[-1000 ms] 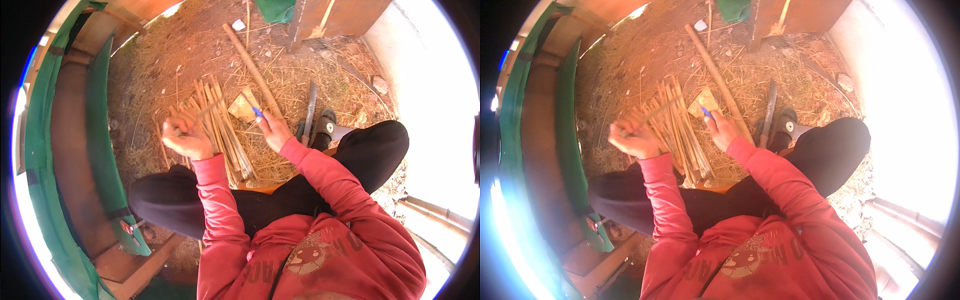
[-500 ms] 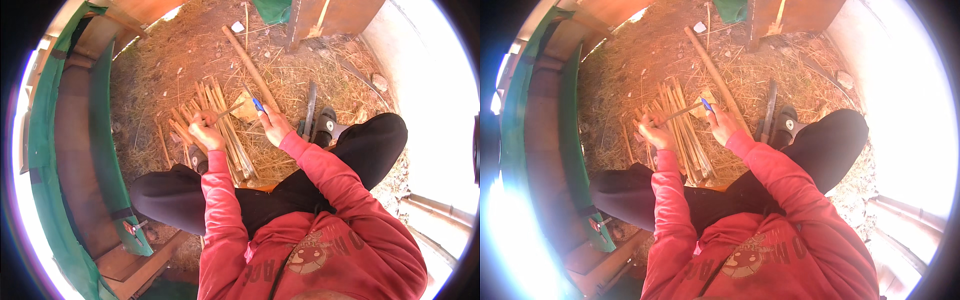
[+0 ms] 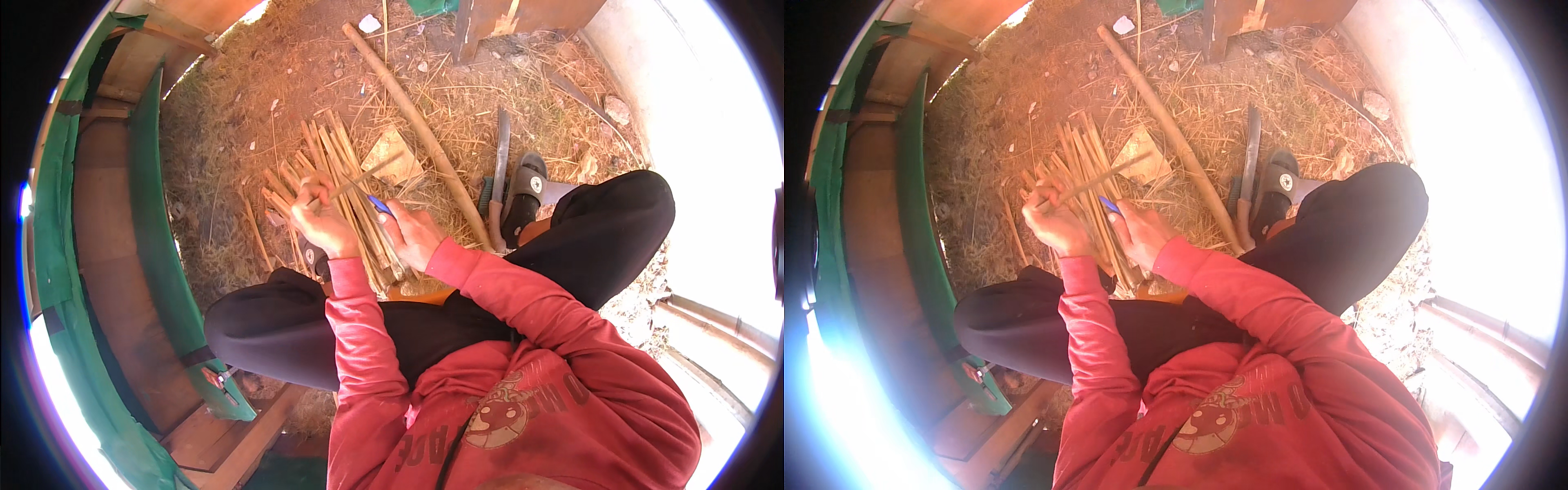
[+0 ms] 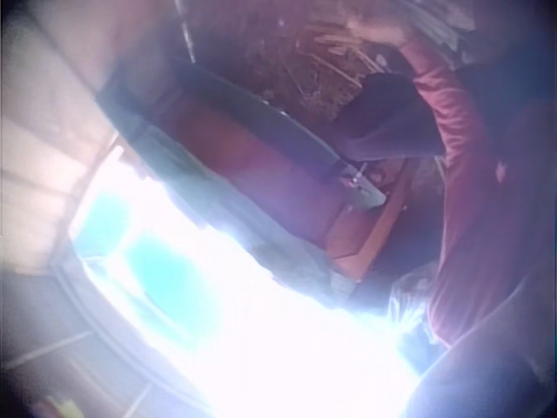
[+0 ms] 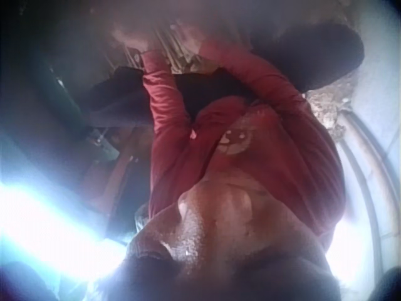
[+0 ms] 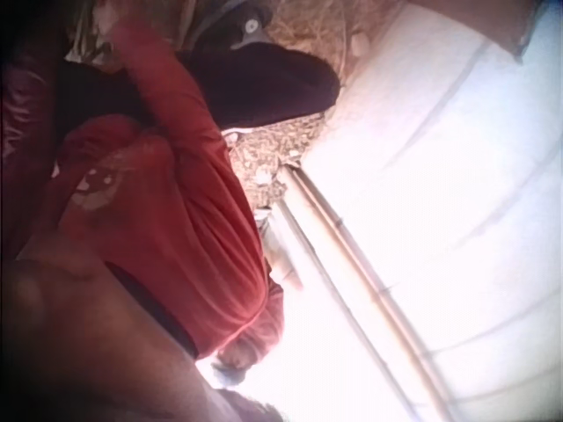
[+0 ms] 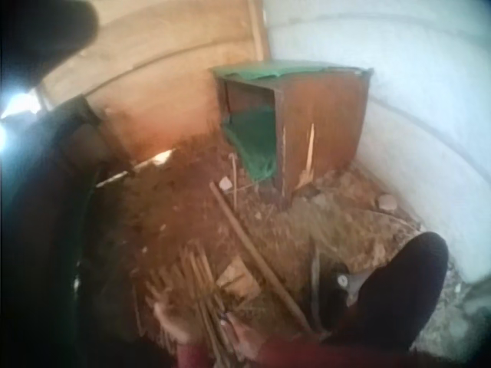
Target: The person sits on the ground and uses a knife to shave thin strips of bamboo. They hold the bamboo in their left hand and scrape the blade along the length of the strip to remove the outer layer, creating a pile of processed bamboo pieces.
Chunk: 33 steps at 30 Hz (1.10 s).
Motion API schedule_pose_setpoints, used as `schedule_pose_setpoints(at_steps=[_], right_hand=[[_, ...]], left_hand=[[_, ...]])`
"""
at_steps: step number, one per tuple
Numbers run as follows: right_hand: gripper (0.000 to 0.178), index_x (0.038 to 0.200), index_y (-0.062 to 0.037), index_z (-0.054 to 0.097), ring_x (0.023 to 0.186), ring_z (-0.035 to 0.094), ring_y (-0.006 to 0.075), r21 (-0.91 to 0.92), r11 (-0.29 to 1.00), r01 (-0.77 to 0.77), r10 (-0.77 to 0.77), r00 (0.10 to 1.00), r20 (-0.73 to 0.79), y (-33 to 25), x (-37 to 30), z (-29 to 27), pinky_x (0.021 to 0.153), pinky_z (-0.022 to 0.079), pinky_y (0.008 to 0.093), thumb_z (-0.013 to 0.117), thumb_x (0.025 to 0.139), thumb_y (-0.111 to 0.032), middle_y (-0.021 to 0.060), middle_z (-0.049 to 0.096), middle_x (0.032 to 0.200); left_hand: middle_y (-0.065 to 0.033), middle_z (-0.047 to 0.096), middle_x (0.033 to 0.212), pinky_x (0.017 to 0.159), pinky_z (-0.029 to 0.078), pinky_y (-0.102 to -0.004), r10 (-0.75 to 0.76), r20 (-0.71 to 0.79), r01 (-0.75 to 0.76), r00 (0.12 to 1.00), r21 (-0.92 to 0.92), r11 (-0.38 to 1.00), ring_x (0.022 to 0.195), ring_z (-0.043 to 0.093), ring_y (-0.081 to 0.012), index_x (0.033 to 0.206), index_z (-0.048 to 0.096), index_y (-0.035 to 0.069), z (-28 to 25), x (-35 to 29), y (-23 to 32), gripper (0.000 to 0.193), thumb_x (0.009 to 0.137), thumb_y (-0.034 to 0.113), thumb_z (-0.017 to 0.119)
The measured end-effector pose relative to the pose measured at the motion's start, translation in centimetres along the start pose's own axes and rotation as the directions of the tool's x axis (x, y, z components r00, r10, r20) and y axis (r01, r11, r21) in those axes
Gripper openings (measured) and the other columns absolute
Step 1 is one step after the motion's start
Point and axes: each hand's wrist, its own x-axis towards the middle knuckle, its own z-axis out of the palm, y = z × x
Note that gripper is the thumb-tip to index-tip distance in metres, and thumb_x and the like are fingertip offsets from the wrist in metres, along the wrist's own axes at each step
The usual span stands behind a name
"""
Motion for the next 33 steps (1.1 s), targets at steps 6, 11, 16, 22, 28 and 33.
schedule_pose_setpoints(at_steps=[6, 11, 16, 22, 28, 33], right_hand=[[0.020, 0.110, -0.0038, 0.050, 0.062, 0.061, 0.0440, -0.027, 0.990, 0.142, -0.144, 0.986, -0.080, -0.2, 0.0, 1.3, 0.053, 0.046, 0.0530, 0.052, 0.099, -0.020, 0.0214, 0.057, 0.062], [0.022, 0.109, -0.0034, 0.047, 0.062, 0.061, 0.0435, 0.047, 0.999, 0.010, -0.006, 0.995, -0.096, -0.7, 0.0, 0.3, 0.058, 0.048, 0.0515, 0.048, 0.102, -0.024, 0.0211, 0.060, 0.068], [0.021, 0.102, 0.0008, 0.050, 0.058, 0.059, 0.0437, 0.118, 0.992, 0.048, -0.022, 0.976, -0.216, 0.1, 0.0, -0.4, 0.053, 0.044, 0.0502, 0.049, 0.101, -0.020, 0.0241, 0.055, 0.061], [0.021, 0.104, 0.0004, 0.049, 0.057, 0.059, 0.0442, 0.018, 0.999, 0.043, -0.041, 0.996, -0.081, -0.5, -0.3, 0.1, 0.053, 0.045, 0.0516, 0.050, 0.100, -0.020, 0.0242, 0.057, 0.061], [0.019, 0.105, -0.0017, 0.048, 0.055, 0.058, 0.0454, -0.053, 0.985, 0.167, -0.173, 0.972, -0.162, -2.1, -0.7, 0.1, 0.051, 0.045, 0.0539, 0.050, 0.100, -0.020, 0.0240, 0.057, 0.059], [0.019, 0.107, -0.0009, 0.052, 0.058, 0.059, 0.0458, -0.052, 0.996, -0.074, 0.071, 0.995, -0.074, 0.2, -0.3, 0.5, 0.050, 0.044, 0.0532, 0.053, 0.098, -0.017, 0.0262, 0.057, 0.061]], left_hand=[[-0.0068, 0.051, 0.066, 0.073, 0.039, -0.0360, 0.125, -0.102, -0.043, 0.987, 0.578, 0.815, 0.068, 0.049, -0.0199, 0.057, 0.044, 0.005, 0.1, -1.2, -0.5, 0.033, 0.086, 0.021, 0.044], [-0.0072, 0.049, 0.059, 0.062, 0.036, -0.0320, 0.382, -0.039, -0.306, 0.923, 0.529, 0.792, 0.059, 0.047, -0.0183, 0.053, 0.042, 0.003, 0.8, -0.6, 0.7, 0.035, 0.083, 0.020, 0.044], [-0.0067, 0.048, 0.058, 0.058, 0.034, -0.0310, 0.380, 0.187, -0.423, 0.906, 0.459, 0.781, 0.057, 0.044, -0.0166, 0.054, 0.043, 0.002, 1.3, -0.5, 1.2, 0.041, 0.089, 0.023, 0.041], [-0.0038, 0.049, 0.059, 0.055, 0.034, -0.0286, 0.166, 0.081, -0.185, 0.983, 0.459, 0.869, 0.055, 0.043, -0.0131, 0.065, 0.049, 0.003, 1.9, -0.5, 1.6, 0.037, 0.093, 0.025, 0.040], [-0.0039, 0.045, 0.061, 0.056, 0.032, -0.0296, 0.183, 0.105, -0.211, 0.977, 0.554, 0.806, 0.056, 0.039, -0.0138, 0.065, 0.044, 0.003, 1.9, 0.0, 1.9, 0.031, 0.089, 0.020, 0.036], [-0.0043, 0.039, 0.061, 0.055, 0.028, -0.0325, 0.293, 0.135, -0.315, 0.946, 0.585, 0.748, 0.057, 0.035, -0.0153, 0.064, 0.037, 0.003, 1.3, -0.2, 1.3, 0.031, 0.089, 0.021, 0.036]])
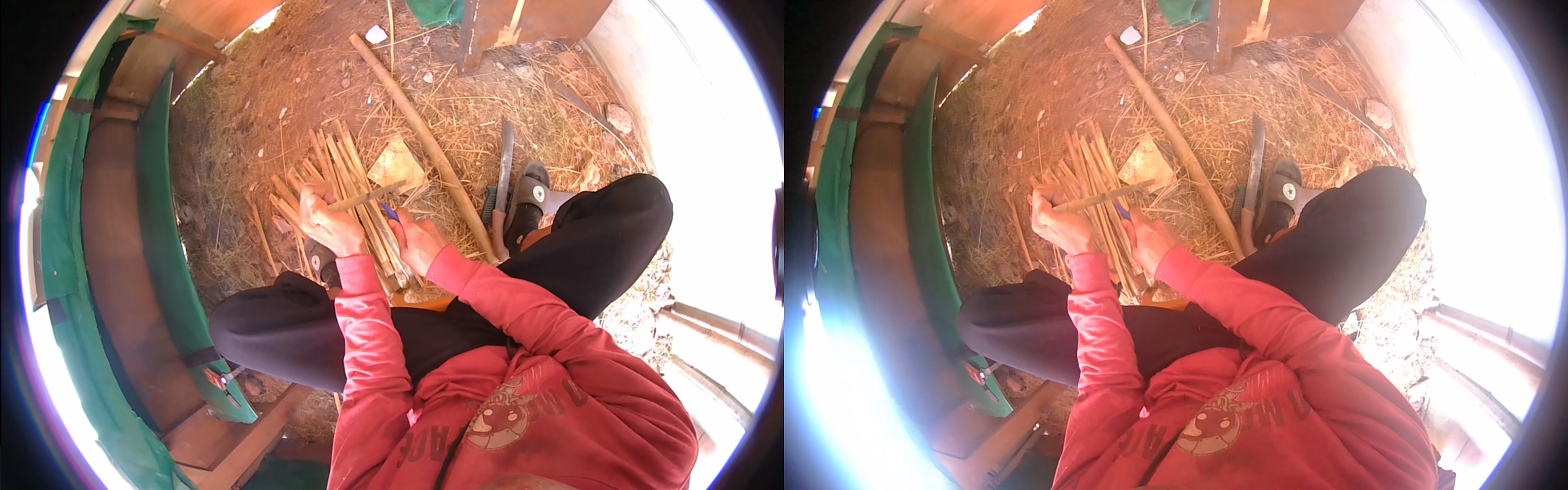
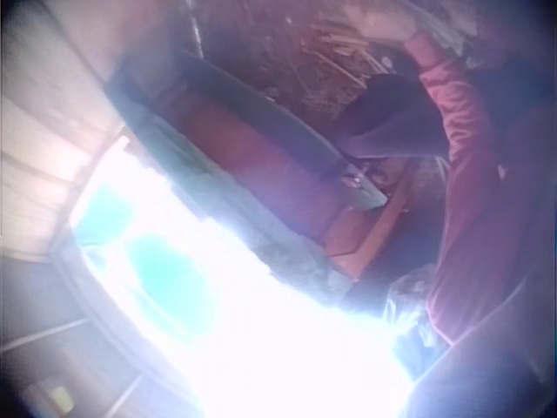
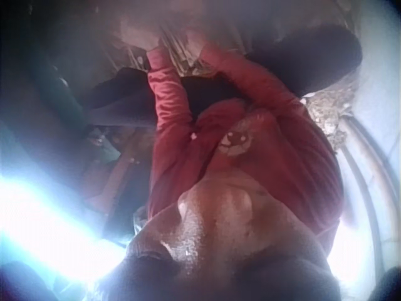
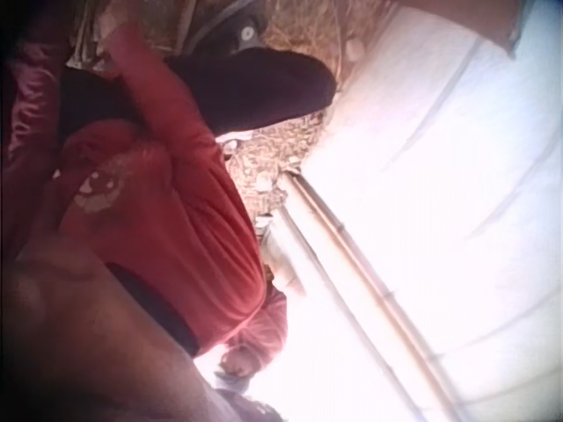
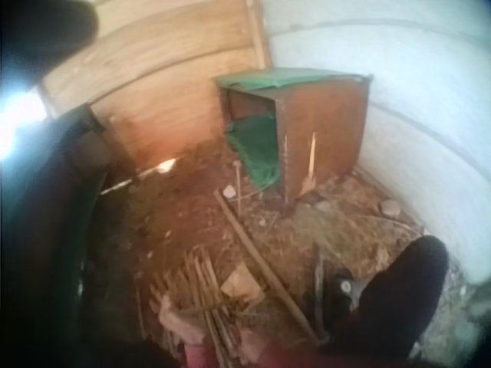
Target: The person sits on the ground and uses a knife to shave thin strips of bamboo. They hold the bamboo in their left hand and scrape the blade along the length of the strip to remove the outer layer, creating a pile of processed bamboo pieces.
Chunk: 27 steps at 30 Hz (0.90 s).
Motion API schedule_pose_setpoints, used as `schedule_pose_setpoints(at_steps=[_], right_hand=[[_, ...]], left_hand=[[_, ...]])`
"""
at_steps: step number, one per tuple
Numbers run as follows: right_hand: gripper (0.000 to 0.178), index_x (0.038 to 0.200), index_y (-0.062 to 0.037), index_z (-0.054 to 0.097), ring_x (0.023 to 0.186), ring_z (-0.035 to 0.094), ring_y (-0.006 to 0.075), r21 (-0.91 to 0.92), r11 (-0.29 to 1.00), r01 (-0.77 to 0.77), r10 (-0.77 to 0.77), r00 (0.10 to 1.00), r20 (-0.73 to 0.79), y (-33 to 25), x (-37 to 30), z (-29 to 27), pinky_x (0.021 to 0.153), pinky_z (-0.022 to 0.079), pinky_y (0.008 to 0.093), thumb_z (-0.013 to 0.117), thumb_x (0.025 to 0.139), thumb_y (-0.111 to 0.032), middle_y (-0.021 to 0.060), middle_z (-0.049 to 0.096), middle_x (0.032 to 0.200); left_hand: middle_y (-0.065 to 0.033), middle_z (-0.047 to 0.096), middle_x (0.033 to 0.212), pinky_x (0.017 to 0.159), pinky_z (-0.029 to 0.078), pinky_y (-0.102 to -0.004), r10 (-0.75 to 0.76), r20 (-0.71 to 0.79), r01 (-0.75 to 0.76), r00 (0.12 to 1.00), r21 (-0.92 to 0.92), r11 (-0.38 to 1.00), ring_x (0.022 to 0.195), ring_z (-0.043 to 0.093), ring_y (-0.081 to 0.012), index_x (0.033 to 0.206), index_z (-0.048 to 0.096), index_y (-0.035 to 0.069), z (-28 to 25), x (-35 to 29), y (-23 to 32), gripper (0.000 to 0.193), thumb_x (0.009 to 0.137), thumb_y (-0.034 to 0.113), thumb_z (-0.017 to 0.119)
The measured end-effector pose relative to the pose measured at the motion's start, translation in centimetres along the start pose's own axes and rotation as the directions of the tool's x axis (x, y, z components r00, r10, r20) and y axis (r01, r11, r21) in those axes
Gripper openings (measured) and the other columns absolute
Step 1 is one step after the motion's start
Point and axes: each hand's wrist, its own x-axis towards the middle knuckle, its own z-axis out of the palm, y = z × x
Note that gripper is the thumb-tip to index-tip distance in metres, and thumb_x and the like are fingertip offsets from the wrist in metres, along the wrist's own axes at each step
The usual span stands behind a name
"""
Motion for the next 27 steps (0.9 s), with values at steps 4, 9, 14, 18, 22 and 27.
schedule_pose_setpoints(at_steps=[4, 9, 14, 18, 22, 27], right_hand=[[0.020, 0.106, -0.0011, 0.052, 0.055, 0.058, 0.0463, 0.054, 0.981, 0.187, -0.186, 0.982, -0.022, -2.4, -0.9, -0.6, 0.049, 0.044, 0.0536, 0.051, 0.099, -0.019, 0.0264, 0.056, 0.060], [0.020, 0.108, -0.0022, 0.050, 0.058, 0.061, 0.0462, -0.115, 0.991, -0.070, 0.082, 0.992, 0.097, -0.6, -0.1, -0.3, 0.051, 0.047, 0.0532, 0.051, 0.099, -0.020, 0.0252, 0.058, 0.062], [0.021, 0.108, -0.0024, 0.051, 0.057, 0.061, 0.0463, -0.025, 0.996, 0.087, -0.086, 0.996, 0.032, -1.1, -0.7, 0.2, 0.051, 0.047, 0.0539, 0.050, 0.099, -0.022, 0.0258, 0.059, 0.061], [0.020, 0.107, -0.0026, 0.050, 0.056, 0.060, 0.0462, -0.111, 0.993, 0.049, -0.038, 0.995, 0.095, -0.9, -0.4, 0.4, 0.051, 0.047, 0.0540, 0.050, 0.099, -0.021, 0.0245, 0.059, 0.061], [0.023, 0.107, -0.0038, 0.049, 0.056, 0.061, 0.0454, -0.099, 0.988, 0.117, -0.114, 0.993, 0.034, 0.0, -0.4, 1.0, 0.050, 0.048, 0.0537, 0.049, 0.100, -0.025, 0.0238, 0.060, 0.062], [0.023, 0.110, -0.0042, 0.049, 0.056, 0.062, 0.0439, -0.200, 0.976, 0.089, -0.074, 0.994, 0.082, 0.5, 0.6, 0.7, 0.049, 0.048, 0.0522, 0.050, 0.100, -0.025, 0.0231, 0.060, 0.061]], left_hand=[[-0.0037, 0.035, 0.061, 0.056, 0.026, -0.0329, 0.005, -0.013, -0.005, 1.000, 0.005, 1.000, 0.059, 0.033, -0.0150, 0.064, 0.034, 0.004, -0.4, -0.5, -0.1, 0.032, 0.091, 0.023, 0.035], [-0.0037, 0.031, 0.061, 0.058, 0.026, -0.0338, -0.072, 0.017, 0.071, 0.997, 0.038, 0.997, 0.059, 0.030, -0.0156, 0.065, 0.033, 0.005, -0.9, -0.4, 0.2, 0.034, 0.092, 0.025, 0.035], [-0.0006, 0.028, 0.061, 0.056, 0.021, -0.0338, -0.058, 0.009, 0.056, 0.998, 0.096, 0.994, 0.059, 0.026, -0.0138, 0.064, 0.033, 0.006, -1.4, -0.7, -0.2, 0.036, 0.092, 0.028, 0.035], [0.0000, 0.028, 0.059, 0.056, 0.022, -0.0331, -0.116, 0.000, 0.116, 0.993, 0.088, 0.989, 0.057, 0.026, -0.0130, 0.063, 0.034, 0.006, -2.0, -1.1, -0.2, 0.037, 0.091, 0.028, 0.036], [-0.0008, 0.035, 0.058, 0.055, 0.026, -0.0311, 0.008, -0.012, -0.006, 1.000, 0.157, 0.988, 0.057, 0.031, -0.0128, 0.061, 0.038, 0.005, -2.3, -1.5, -1.3, 0.035, 0.089, 0.026, 0.037], [-0.0040, 0.043, 0.057, 0.055, 0.031, -0.0311, 0.021, 0.013, -0.021, 1.000, 0.014, 1.000, 0.056, 0.041, -0.0133, 0.062, 0.045, 0.003, -2.9, -2.1, -3.2, 0.034, 0.088, 0.025, 0.040]])
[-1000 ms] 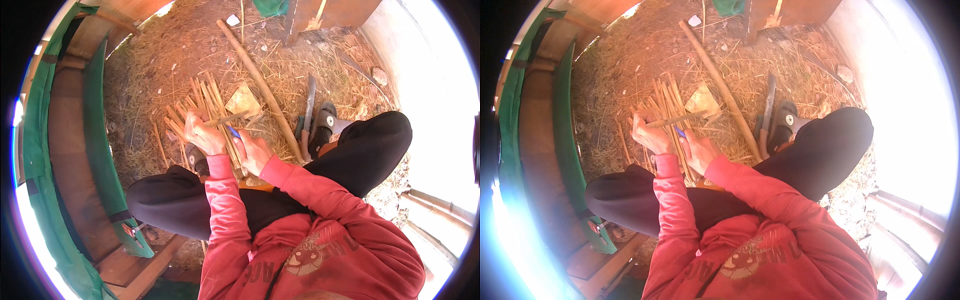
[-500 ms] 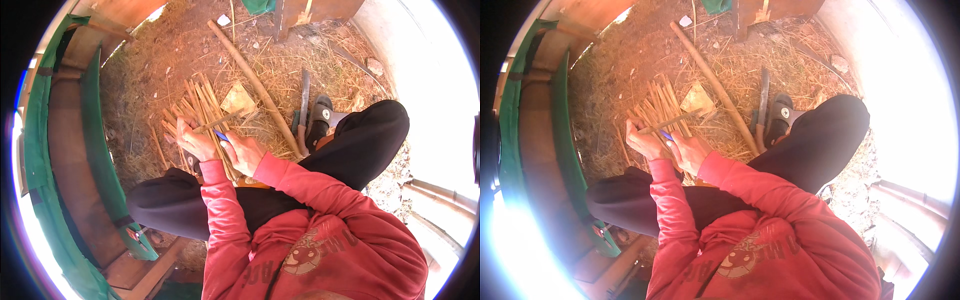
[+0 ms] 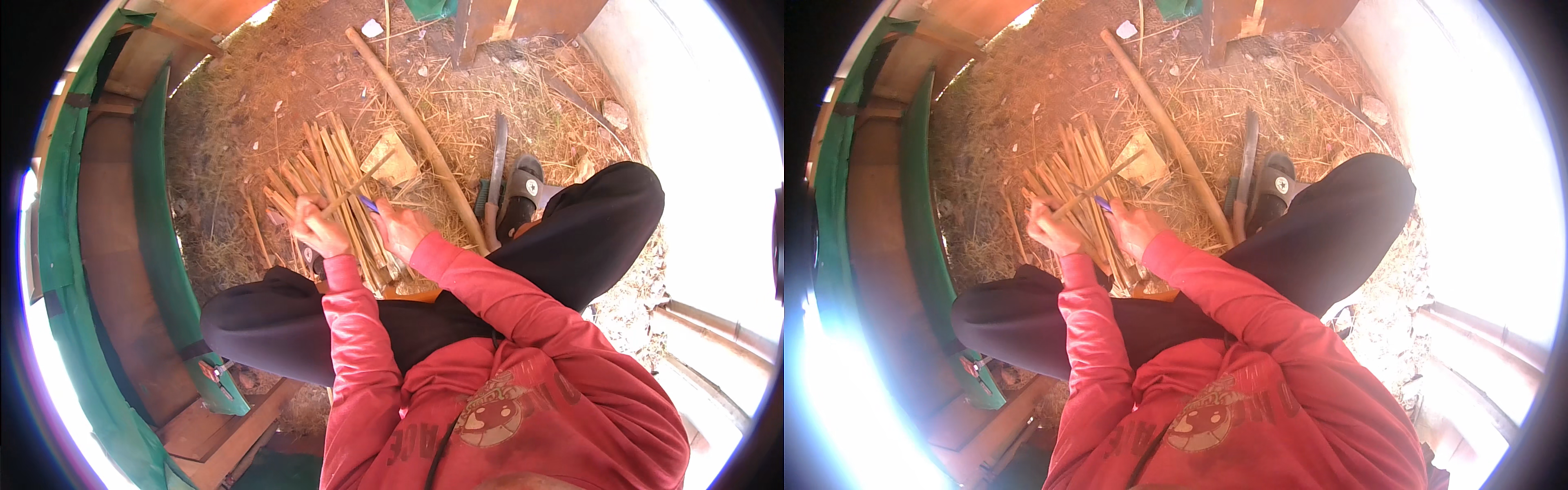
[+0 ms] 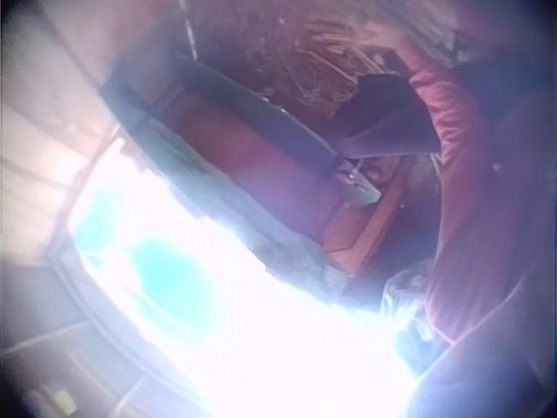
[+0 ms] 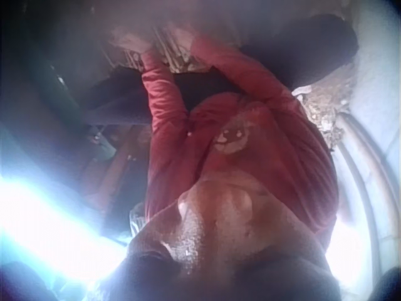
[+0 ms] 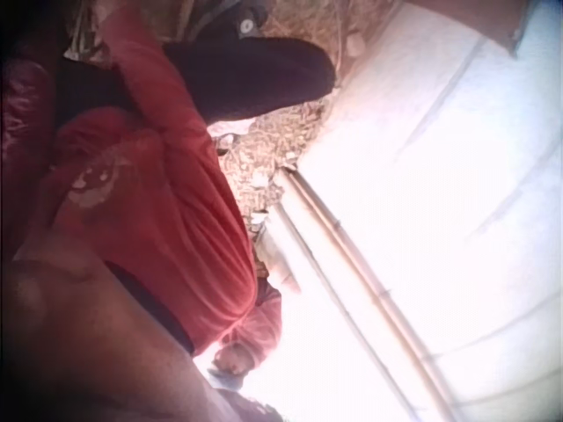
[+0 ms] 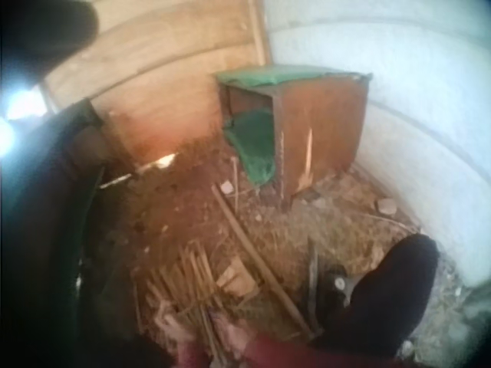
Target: The person sits on the ground and uses a knife to shave thin strips of bamboo. They hold the bamboo in their left hand and scrape the blade along the length of the strip to remove the outer layer, creating a pile of processed bamboo pieces.
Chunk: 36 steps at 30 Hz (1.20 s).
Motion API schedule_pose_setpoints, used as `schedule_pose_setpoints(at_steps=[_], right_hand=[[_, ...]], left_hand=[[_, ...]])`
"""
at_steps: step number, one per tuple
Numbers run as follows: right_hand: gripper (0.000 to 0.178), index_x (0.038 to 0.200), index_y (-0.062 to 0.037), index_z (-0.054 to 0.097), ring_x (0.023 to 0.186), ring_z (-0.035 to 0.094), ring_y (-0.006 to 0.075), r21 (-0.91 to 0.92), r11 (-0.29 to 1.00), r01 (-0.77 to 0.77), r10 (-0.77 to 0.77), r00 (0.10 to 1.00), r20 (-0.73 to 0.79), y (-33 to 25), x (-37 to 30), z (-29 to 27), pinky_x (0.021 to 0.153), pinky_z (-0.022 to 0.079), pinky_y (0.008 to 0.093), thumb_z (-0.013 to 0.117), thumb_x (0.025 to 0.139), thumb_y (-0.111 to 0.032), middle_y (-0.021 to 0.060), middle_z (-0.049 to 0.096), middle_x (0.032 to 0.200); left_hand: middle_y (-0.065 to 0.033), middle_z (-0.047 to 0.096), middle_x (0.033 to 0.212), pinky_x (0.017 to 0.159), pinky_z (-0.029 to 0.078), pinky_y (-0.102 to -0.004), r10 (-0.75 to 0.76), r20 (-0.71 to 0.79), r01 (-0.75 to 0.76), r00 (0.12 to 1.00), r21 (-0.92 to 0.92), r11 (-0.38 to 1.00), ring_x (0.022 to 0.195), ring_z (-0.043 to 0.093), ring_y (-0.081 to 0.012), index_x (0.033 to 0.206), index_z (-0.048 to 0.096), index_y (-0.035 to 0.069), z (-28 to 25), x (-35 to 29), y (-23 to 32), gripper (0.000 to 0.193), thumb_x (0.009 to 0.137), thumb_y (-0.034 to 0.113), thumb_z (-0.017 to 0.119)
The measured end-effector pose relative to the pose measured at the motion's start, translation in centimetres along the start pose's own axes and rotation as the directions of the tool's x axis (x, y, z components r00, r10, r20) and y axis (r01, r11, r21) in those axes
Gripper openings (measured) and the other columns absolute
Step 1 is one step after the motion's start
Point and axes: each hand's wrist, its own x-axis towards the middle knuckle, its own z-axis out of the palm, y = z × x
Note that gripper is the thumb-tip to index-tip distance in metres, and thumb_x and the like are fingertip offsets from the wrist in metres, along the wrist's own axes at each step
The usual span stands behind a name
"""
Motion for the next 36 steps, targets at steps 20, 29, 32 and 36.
schedule_pose_setpoints(at_steps=[20, 29, 32, 36], right_hand=[[0.024, 0.109, -0.0011, 0.053, 0.060, 0.061, 0.0447, 0.148, 0.986, 0.076, -0.071, 0.997, -0.037, -0.4, -4.1, 1.2, 0.053, 0.046, 0.0533, 0.054, 0.098, -0.023, 0.0235, 0.061, 0.066], [0.019, 0.105, -0.0025, 0.053, 0.058, 0.060, 0.0447, 0.334, 0.941, 0.051, -0.028, 0.997, -0.074, -1.2, -4.9, 1.0, 0.051, 0.043, 0.0523, 0.054, 0.099, -0.021, 0.0245, 0.057, 0.061], [0.027, 0.107, -0.0010, 0.052, 0.059, 0.059, 0.0469, 0.195, 0.981, -0.012, 0.010, 1.000, 0.009, 0.7, -4.7, 2.3, 0.055, 0.044, 0.0546, 0.049, 0.101, -0.026, 0.0255, 0.058, 0.062], [0.026, 0.108, -0.0015, 0.051, 0.060, 0.059, 0.0472, 0.184, 0.983, -0.014, 0.011, 1.000, 0.019, 0.8, -4.3, 2.4, 0.056, 0.045, 0.0549, 0.048, 0.101, -0.026, 0.0251, 0.059, 0.062]], left_hand=[[-0.0086, 0.048, 0.054, 0.067, 0.036, -0.0330, 0.082, -0.124, -0.114, 0.989, -0.280, 0.953, 0.065, 0.040, -0.0180, 0.052, 0.040, 0.006, 0.2, -0.4, 2.9, 0.032, 0.079, 0.023, 0.043], [-0.0078, 0.040, 0.062, 0.067, 0.035, -0.0318, 0.111, -0.323, -0.205, 0.940, -0.273, 0.940, 0.065, 0.042, -0.0178, 0.051, 0.037, 0.006, -1.2, 0.2, 2.0, 0.030, 0.076, 0.020, 0.044], [-0.0075, 0.046, 0.065, 0.064, 0.039, -0.0319, 0.012, -0.267, -0.070, 0.963, -0.211, 0.975, 0.069, 0.047, -0.0173, 0.054, 0.042, 0.005, 0.2, -1.6, 0.1, 0.030, 0.080, 0.020, 0.045], [-0.0085, 0.052, 0.073, 0.063, 0.037, -0.0280, -0.061, -0.218, -0.002, 0.974, -0.277, 0.961, 0.070, 0.048, -0.0163, 0.056, 0.041, 0.006, 0.5, -1.1, 0.4, 0.028, 0.080, 0.018, 0.046]])
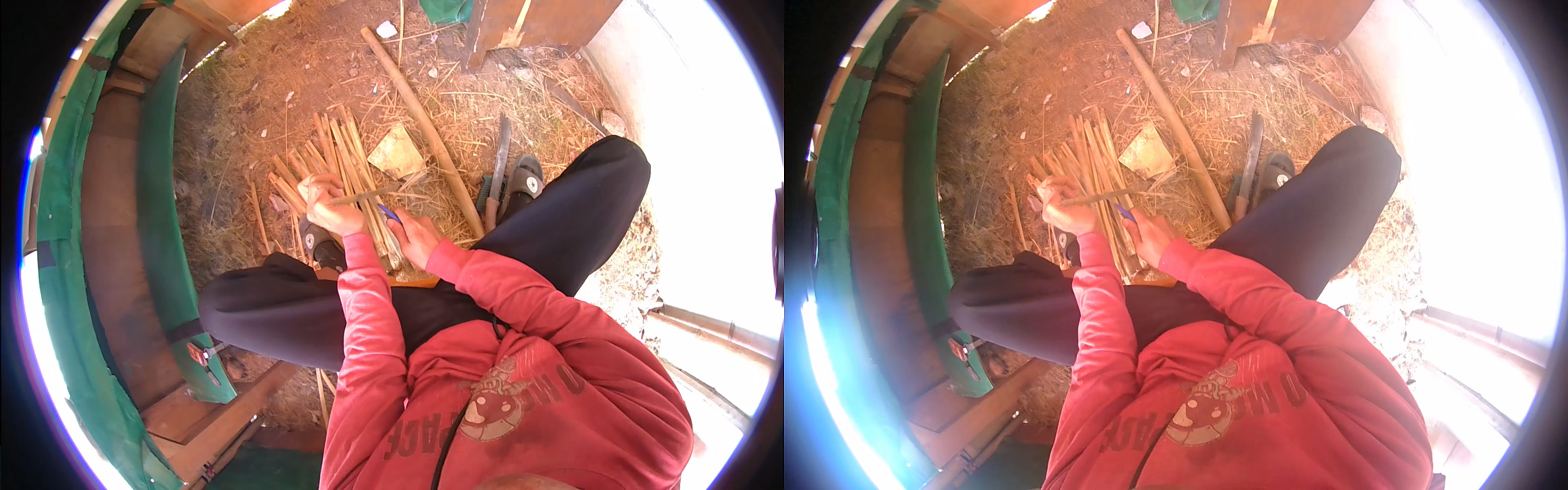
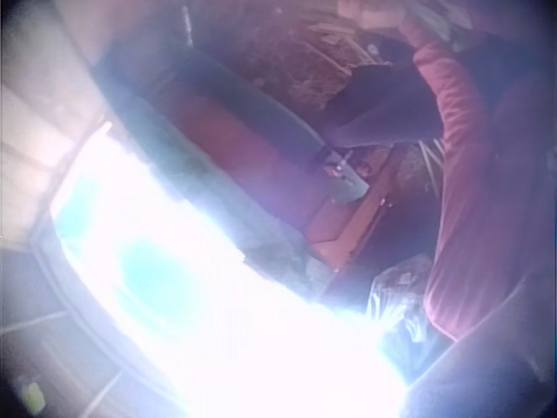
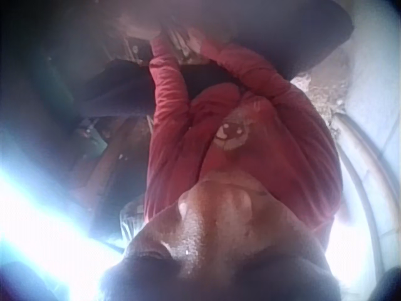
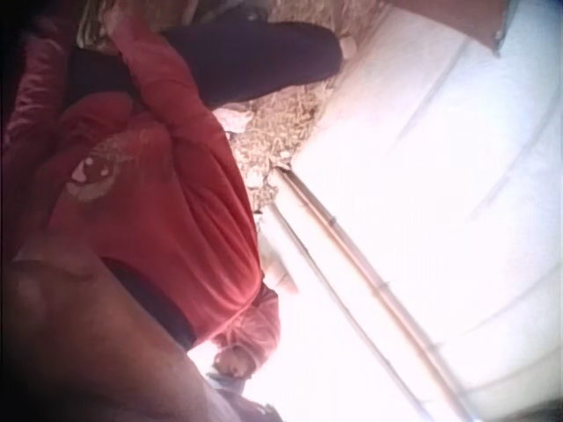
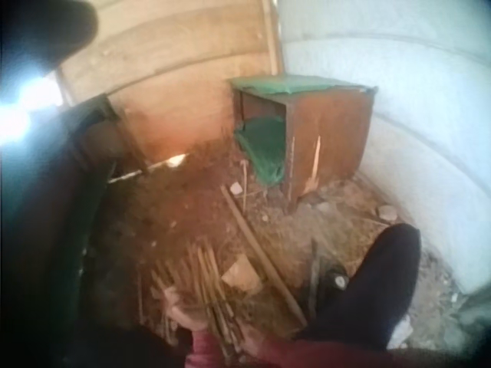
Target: The person sits on the ground and uses a knife to shave thin strips of bamboo. They hold the bamboo in their left hand and scrape the blade along the length of the strip to remove the outer layer, creating a pile of processed bamboo pieces.
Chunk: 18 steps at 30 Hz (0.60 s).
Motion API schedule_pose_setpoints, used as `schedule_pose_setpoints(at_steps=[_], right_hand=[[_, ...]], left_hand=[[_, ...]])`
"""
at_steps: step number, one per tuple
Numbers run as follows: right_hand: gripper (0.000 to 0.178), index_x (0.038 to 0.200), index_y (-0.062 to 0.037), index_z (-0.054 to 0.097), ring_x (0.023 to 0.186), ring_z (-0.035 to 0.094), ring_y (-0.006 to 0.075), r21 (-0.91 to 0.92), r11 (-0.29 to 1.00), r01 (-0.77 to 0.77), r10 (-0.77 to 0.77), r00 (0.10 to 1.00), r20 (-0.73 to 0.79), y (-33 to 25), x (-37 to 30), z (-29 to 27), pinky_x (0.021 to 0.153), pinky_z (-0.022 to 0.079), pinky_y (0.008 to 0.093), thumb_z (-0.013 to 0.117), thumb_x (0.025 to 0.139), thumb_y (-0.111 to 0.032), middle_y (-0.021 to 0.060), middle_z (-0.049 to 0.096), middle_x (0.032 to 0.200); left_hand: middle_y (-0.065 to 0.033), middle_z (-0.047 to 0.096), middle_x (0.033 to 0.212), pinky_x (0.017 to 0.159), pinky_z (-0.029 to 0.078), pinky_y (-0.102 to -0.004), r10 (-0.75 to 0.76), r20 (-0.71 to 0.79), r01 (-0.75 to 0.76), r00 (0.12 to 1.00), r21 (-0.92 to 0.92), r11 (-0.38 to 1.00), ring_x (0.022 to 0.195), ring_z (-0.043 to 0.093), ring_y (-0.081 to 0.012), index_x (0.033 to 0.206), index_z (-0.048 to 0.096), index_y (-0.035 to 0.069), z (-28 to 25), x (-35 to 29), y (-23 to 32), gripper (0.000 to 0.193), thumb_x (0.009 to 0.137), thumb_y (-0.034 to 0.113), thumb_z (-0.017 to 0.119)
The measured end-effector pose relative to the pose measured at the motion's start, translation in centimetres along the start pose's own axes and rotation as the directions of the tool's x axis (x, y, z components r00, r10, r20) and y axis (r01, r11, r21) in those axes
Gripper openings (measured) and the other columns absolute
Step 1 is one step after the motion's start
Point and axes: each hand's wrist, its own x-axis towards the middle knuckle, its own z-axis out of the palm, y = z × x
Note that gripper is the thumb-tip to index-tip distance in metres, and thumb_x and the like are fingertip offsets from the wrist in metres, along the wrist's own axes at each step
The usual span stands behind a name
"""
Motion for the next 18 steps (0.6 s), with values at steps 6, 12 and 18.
schedule_pose_setpoints(at_steps=[6, 12, 18], right_hand=[[0.026, 0.109, -0.0012, 0.049, 0.059, 0.060, 0.0470, 0.023, 0.985, 0.170, -0.170, 0.985, -0.012, -0.7, 0.6, 1.4, 0.054, 0.047, 0.0544, 0.046, 0.101, -0.025, 0.0257, 0.059, 0.062], [0.024, 0.105, -0.0004, 0.050, 0.055, 0.060, 0.0470, -0.075, 0.997, 0.026, -0.018, 0.995, 0.101, -2.6, 0.7, 1.9, 0.049, 0.047, 0.0539, 0.052, 0.099, -0.023, 0.0241, 0.058, 0.058], [0.020, 0.101, 0.0002, 0.054, 0.051, 0.061, 0.0419, -0.150, 0.987, 0.049, -0.036, 0.995, 0.090, -0.1, 1.8, 2.7, 0.045, 0.047, 0.0512, 0.053, 0.098, -0.020, 0.0216, 0.059, 0.056]], left_hand=[[-0.0123, 0.058, 0.081, 0.070, 0.037, -0.0335, -0.021, -0.008, 0.021, 1.000, -0.071, 0.997, 0.071, 0.049, -0.0200, 0.063, 0.044, 0.004, -1.4, 0.8, -0.6, 0.024, 0.081, 0.019, 0.045], [-0.0151, 0.063, 0.089, 0.101, 0.038, -0.0420, -0.045, -0.015, 0.044, 0.999, -0.086, 0.995, 0.093, 0.058, -0.0242, 0.067, 0.046, 0.004, -3.5, 1.1, -1.3, 0.022, 0.082, 0.021, 0.042], [-0.0158, 0.062, 0.096, 0.099, 0.038, -0.0415, -0.007, 0.048, 0.009, 0.999, -0.049, 0.999, 0.097, 0.056, -0.0254, 0.076, 0.049, 0.003, -4.7, 0.4, -1.5, 0.021, 0.082, 0.020, 0.038]])
